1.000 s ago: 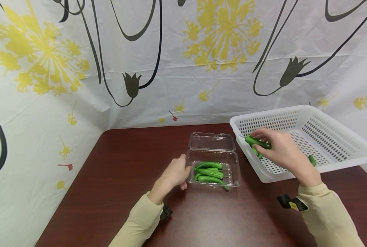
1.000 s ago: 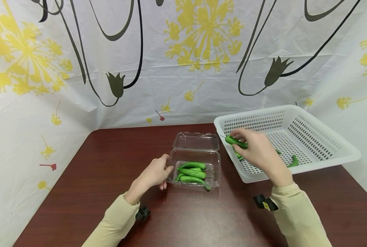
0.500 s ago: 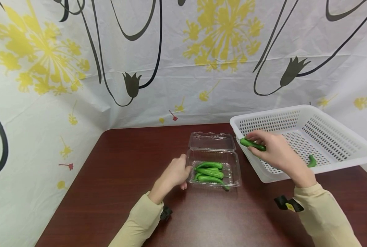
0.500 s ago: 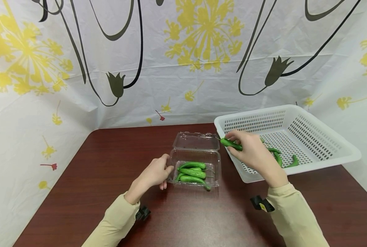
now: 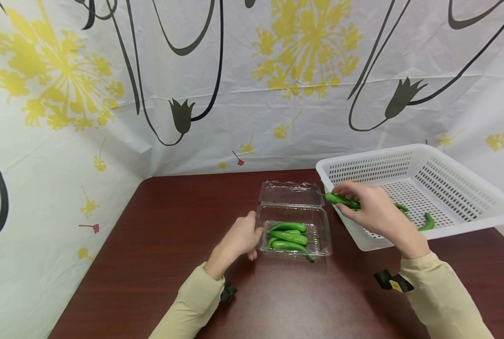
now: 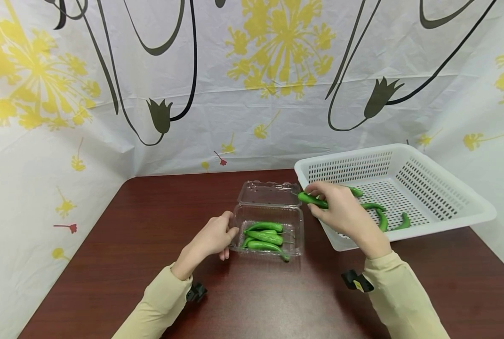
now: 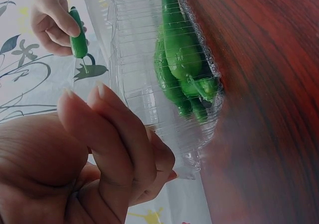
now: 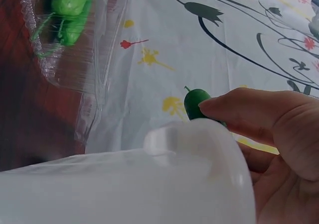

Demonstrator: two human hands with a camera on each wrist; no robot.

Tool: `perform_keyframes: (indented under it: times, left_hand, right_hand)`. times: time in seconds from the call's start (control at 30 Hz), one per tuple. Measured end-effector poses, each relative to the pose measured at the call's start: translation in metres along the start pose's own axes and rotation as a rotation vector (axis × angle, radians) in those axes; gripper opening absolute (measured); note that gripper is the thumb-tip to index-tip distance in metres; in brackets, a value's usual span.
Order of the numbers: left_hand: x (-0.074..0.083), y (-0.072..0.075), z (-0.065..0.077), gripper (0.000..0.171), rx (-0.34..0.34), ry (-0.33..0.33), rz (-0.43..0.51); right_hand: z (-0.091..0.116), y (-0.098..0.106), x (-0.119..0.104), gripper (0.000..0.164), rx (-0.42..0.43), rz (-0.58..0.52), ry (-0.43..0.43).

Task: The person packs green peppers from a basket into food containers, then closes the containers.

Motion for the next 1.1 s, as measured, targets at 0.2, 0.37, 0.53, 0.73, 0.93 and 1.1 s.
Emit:
perform_keyframes:
  times: [0.2,0.37,0.53,0.73,0.93,1.1]
  left_hand:
    - [0.000,0.001,0.000,0.031,0.002,0.001,0.003]
    - [0.000,0.000,0.000,0.031,0.004,0.001,0.001]
    - [0.001,0.000,0.000,0.033,0.003,0.002,-0.003]
    - [0.000,0.000,0.000,0.033,0.003,0.000,-0.007]
    - [0.001,0.000,0.001,0.035,0.002,0.007,-0.006]
    - [0.001,0.000,0.001,0.033,0.004,-0.001,0.007]
  right_hand:
    - [-0.001,-0.005,-0.003,0.025,0.003,-0.006,0.028]
    - [-0.001,-0.010,-0.007,0.025,-0.004,-0.020,0.046]
    - [-0.001,-0.012,-0.009,0.024,-0.016,-0.044,0.054]
    - [-0.001,-0.016,-0.011,0.024,-0.042,-0.049,0.047]
    - [-0.002,-0.020,-0.013,0.026,-0.076,-0.044,0.046]
    - [-0.002,-0.023,-0.015,0.026,-0.078,-0.057,0.063]
Point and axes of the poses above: each hand's wrist, its own z-axis away from the middle knuckle, its own y-axis out of the back of the hand, x = y × z, the point moved 2 cm from there along -z, towards the middle knuckle, and after that the axes turned 2 degrees about z, right-handed, at the moved point
